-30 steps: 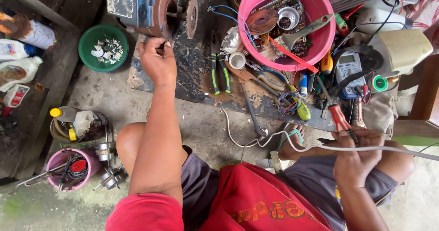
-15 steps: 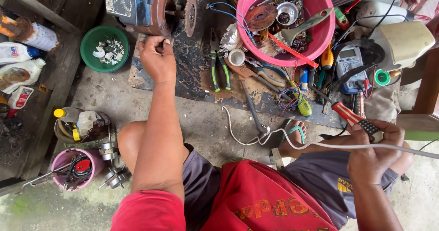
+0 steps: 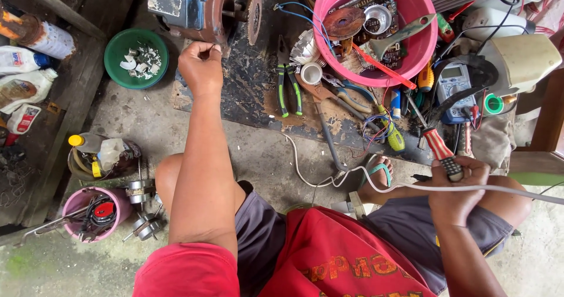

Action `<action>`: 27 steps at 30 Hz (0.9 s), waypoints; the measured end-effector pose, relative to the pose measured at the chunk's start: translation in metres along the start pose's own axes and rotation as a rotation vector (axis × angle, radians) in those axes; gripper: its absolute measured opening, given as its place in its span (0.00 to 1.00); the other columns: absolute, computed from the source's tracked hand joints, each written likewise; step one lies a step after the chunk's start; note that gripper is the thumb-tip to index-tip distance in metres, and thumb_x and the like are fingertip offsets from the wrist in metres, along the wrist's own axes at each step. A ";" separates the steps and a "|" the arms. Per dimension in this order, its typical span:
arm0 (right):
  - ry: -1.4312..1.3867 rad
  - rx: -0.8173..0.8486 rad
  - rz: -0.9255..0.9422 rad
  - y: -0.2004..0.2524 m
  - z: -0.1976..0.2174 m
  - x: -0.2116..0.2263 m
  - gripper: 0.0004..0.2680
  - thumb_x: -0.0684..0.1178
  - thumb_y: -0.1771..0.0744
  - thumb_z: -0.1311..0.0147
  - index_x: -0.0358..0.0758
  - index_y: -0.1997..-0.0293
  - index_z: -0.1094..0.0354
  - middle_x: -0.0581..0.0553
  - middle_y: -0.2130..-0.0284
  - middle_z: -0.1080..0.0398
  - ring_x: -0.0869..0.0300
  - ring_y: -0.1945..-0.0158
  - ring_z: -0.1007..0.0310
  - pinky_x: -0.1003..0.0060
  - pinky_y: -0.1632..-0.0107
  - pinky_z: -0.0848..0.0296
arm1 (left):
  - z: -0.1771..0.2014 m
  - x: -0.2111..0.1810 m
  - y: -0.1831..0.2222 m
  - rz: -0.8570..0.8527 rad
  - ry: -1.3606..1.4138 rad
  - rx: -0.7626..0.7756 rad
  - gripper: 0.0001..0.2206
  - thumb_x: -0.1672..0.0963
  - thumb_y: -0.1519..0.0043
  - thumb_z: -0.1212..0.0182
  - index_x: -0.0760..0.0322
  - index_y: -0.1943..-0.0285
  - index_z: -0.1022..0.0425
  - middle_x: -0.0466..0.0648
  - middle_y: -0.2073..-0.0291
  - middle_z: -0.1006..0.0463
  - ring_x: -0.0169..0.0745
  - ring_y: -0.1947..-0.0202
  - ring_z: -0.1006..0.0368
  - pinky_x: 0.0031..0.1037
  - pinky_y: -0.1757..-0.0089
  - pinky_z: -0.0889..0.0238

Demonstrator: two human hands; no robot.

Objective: Stripping electrical wires and connecting them to a light bulb socket using pliers and scissors

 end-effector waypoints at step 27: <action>0.428 0.161 0.293 -0.008 -0.034 -0.008 0.17 0.41 0.37 0.37 0.27 0.44 0.36 0.29 0.49 0.38 0.38 0.48 0.33 0.49 0.47 0.30 | 0.001 -0.011 0.007 0.026 0.012 0.040 0.04 0.61 0.46 0.28 0.59 0.68 0.17 0.41 0.74 0.17 0.28 0.73 0.24 0.25 0.68 0.25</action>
Point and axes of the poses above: each hand's wrist, its own y-axis away from the middle knuckle, its own z-axis out of the back of the hand, x = y × z, the point moved 6 cm from there along -y, towards the middle knuckle
